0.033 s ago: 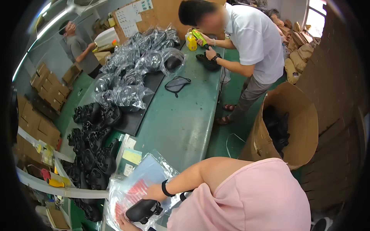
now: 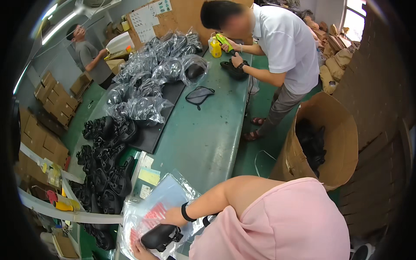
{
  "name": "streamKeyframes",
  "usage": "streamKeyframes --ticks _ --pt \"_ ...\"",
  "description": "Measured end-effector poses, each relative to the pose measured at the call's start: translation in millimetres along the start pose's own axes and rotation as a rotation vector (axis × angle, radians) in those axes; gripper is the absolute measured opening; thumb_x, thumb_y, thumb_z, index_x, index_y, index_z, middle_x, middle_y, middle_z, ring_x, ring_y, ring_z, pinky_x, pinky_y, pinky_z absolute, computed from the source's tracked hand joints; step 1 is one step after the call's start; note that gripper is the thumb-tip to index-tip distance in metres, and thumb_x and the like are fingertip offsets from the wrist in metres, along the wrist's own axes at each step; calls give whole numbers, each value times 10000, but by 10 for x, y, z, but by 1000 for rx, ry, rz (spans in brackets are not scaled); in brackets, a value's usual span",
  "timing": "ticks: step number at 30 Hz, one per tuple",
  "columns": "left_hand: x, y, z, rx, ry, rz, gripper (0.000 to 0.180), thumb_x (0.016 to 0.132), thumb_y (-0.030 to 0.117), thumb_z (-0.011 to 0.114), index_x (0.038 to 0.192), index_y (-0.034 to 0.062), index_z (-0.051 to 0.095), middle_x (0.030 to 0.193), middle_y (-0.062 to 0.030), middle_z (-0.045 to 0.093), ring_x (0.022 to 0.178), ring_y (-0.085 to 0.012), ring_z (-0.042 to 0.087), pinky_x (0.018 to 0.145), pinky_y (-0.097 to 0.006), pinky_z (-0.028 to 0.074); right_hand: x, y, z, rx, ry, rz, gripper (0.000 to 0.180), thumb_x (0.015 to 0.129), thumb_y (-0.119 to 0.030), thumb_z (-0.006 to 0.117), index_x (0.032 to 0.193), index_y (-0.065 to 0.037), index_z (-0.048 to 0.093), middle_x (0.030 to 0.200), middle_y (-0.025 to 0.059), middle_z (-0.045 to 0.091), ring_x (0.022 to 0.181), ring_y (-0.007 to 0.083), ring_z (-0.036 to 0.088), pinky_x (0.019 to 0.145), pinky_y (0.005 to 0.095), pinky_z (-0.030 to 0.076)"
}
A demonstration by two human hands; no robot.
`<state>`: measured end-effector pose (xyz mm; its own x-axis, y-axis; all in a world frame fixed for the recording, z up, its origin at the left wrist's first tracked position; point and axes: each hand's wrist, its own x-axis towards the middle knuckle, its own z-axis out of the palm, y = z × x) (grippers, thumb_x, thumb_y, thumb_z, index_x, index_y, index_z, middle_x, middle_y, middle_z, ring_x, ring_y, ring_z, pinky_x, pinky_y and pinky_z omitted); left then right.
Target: The person repeatedly picks up black bicycle seats from a pile on a green workbench, wipes them with a cloth, and places them into clear plastic bags. The person handles the seats one at a time, turning them over to clean different surfaces before bagging them.
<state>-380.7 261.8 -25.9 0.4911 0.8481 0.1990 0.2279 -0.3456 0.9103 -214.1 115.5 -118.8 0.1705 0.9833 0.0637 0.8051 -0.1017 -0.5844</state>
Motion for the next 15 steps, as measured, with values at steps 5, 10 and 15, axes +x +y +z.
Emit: streamKeyframes --ticks 5,10,15 --pt "-13 7 94 232 -384 100 179 882 123 573 946 -37 621 972 -87 630 855 -178 567 724 -326 451 -123 111 -197 51 -60 12 421 703 -114 650 1090 -81 487 781 208 627 767 418 625 635 507 485" --pt "-135 370 -161 502 -447 30 470 735 -81 549 1197 7 541 1091 -153 589 989 -302 525 877 -374 405 -162 -66 -115 -22 -73 103 345 738 -115 615 1061 -62 504 742 213 624 733 414 630 620 499 491" --pt "-1 244 -244 729 -144 217 471 744 -35 561 1214 -10 546 1096 -239 576 1013 -393 534 906 -434 411 4 -240 -147 -63 -149 28 288 746 -118 614 996 -12 519 769 222 639 754 403 642 639 480 505"
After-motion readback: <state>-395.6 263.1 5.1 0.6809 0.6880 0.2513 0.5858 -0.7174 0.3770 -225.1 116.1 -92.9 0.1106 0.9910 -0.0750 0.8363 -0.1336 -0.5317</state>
